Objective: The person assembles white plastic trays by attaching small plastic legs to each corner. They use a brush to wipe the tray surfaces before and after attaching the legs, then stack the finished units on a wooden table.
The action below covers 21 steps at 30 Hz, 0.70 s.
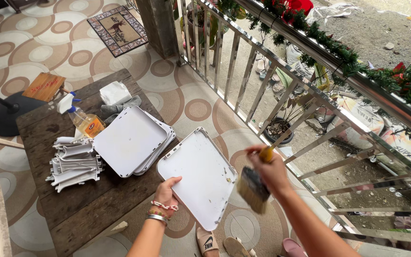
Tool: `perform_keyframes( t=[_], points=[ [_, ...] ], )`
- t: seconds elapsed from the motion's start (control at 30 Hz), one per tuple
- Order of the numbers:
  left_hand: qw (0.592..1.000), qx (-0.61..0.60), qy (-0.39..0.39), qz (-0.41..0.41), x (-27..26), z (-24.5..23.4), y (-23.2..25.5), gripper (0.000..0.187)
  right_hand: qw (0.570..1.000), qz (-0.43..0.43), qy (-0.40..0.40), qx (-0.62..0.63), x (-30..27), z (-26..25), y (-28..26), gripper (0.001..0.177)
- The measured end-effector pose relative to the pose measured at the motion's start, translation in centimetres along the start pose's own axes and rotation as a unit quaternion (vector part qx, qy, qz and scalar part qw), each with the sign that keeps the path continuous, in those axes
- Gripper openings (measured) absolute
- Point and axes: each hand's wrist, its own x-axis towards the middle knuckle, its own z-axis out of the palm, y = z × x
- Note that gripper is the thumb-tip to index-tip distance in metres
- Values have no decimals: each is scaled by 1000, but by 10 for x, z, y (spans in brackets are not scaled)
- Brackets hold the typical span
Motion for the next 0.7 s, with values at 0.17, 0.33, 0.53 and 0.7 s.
perform_keyframes(
  t=[0.17, 0.33, 0.53, 0.7],
  points=[
    [998, 11, -44, -32, 6, -14, 3, 24, 918, -152, 9, 366, 32, 3, -53, 11],
    [998, 14, -58, -28, 13, -8, -3, 20, 970, 31, -220, 97, 16, 71, -67, 27],
    [998, 33, -51, -10, -1, -18, 7, 18, 975, 23, -207, 76, 55, 57, -36, 31],
    [995, -21, -93, 0, -13, -9, 40, 25, 994, -52, -36, 87, 93, 25, -6, 30]
  ],
)
